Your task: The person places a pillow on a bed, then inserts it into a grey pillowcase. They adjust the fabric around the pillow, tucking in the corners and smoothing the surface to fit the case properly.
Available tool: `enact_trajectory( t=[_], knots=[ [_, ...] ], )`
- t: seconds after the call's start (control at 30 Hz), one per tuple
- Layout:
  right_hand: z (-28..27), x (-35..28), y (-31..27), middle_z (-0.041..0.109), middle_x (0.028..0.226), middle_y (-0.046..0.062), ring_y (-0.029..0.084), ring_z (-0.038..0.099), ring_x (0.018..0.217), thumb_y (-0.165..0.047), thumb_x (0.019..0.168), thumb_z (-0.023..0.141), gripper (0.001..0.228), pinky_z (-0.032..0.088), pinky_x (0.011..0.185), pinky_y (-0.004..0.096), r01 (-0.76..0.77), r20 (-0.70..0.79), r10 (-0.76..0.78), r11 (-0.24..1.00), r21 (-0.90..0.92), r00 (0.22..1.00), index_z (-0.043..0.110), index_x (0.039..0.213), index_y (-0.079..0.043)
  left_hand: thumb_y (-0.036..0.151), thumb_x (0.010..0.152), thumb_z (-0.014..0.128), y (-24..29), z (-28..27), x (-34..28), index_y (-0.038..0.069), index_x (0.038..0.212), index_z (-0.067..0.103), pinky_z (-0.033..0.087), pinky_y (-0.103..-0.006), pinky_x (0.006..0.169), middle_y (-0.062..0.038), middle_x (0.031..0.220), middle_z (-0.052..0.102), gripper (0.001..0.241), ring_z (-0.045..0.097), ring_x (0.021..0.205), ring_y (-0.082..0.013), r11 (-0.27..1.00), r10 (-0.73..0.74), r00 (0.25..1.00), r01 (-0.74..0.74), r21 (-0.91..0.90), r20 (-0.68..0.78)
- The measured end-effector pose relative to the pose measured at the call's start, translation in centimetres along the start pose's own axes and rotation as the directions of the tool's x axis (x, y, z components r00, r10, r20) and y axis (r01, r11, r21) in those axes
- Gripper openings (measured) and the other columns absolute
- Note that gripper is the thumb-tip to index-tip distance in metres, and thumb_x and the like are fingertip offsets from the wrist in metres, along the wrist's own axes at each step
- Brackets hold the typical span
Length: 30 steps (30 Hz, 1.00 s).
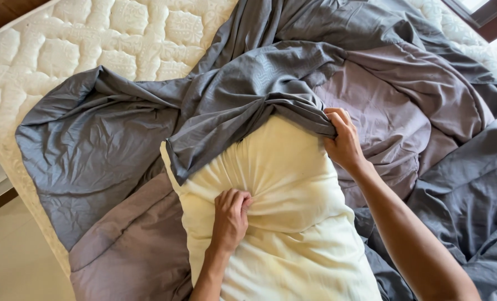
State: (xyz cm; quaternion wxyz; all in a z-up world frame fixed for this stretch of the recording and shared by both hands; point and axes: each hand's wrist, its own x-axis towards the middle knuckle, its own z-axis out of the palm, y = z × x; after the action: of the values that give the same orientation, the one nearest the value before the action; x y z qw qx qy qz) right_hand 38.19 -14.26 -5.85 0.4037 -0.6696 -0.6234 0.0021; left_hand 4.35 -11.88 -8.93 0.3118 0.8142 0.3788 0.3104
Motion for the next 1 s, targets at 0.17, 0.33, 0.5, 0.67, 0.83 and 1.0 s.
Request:
enact_trajectory(
  t=[0.17,0.33,0.5,0.67,0.83,1.0],
  knots=[
    [1.5,-2.5,-1.4,0.06,0.107,0.02,0.042,0.054,0.11,0.009,0.057,0.054,0.045,0.047,0.097,0.046,0.043,0.161,-0.055,0.996,0.078,0.985,0.058,0.101,0.005,0.004,0.091,0.062,-2.7,0.0,1.3,0.007,0.093,0.063,0.043,-0.0429,0.091,-0.006,0.093,0.067,0.003,0.061,0.096,-0.0286,0.996,0.082,0.988,-0.084,0.01,0.131],
    [4.7,-10.4,-0.4,0.059,0.098,0.02,0.043,0.054,0.109,0.008,0.057,0.056,0.035,0.046,0.095,0.047,-0.038,0.243,0.016,0.996,0.086,0.97,0.055,0.092,0.004,0.018,0.095,0.068,-3.3,-1.4,7.6,0.003,0.115,0.063,0.043,-0.0467,0.1,-0.017,0.118,0.063,0.025,0.057,0.113,-0.0311,0.975,-0.063,0.998,0.062,0.212,-0.002],
    [5.0,-11.1,-1.5,0.059,0.098,0.02,0.043,0.053,0.111,0.011,0.06,0.052,0.031,0.047,0.093,0.047,-0.111,0.212,0.084,0.987,0.12,0.974,0.053,0.09,0.004,0.017,0.078,0.078,-9.1,-0.3,13.9,-0.002,0.141,0.056,0.033,-0.0561,0.108,-0.026,0.146,0.048,0.07,0.042,0.135,-0.0392,0.909,0.199,0.969,-0.125,0.398,-0.149],
    [5.4,-10.8,0.1,0.059,0.094,0.022,0.04,0.057,0.091,0.013,0.078,0.047,0.026,0.049,0.083,0.044,-0.406,-0.107,0.412,0.911,0.074,0.905,0.059,0.098,0.003,-0.013,0.078,0.054,-15.7,-1.8,14.8,0.005,0.119,0.062,0.048,-0.0463,0.105,-0.019,0.125,0.069,0.046,0.062,0.123,-0.039,0.986,0.148,0.971,-0.159,0.046,0.189],
    [6.3,-11.5,2.9,0.066,0.097,0.02,0.039,0.062,0.094,0.008,0.085,0.053,0.028,0.051,0.086,0.042,-0.524,-0.056,0.537,0.837,0.159,0.842,0.062,0.111,-0.001,-0.011,0.084,0.056,-14.0,-8.8,10.6,0.006,0.113,0.062,0.049,-0.0492,0.087,-0.02,0.099,0.071,0.034,0.066,0.098,-0.0436,0.986,0.132,0.978,-0.147,0.084,0.163],
    [4.7,-8.7,-6.7,0.061,0.119,0.025,0.044,0.057,0.109,0.005,0.07,0.067,0.05,0.047,0.094,0.044,-0.145,-0.085,0.138,0.985,-0.091,0.987,0.061,0.12,-0.001,-0.002,0.08,0.068,-15.5,-10.9,7.4,0.009,0.104,0.063,0.048,-0.0469,0.077,-0.015,0.091,0.074,0.027,0.065,0.082,-0.0404,0.952,0.088,0.993,-0.106,0.286,0.073]
  ],
)
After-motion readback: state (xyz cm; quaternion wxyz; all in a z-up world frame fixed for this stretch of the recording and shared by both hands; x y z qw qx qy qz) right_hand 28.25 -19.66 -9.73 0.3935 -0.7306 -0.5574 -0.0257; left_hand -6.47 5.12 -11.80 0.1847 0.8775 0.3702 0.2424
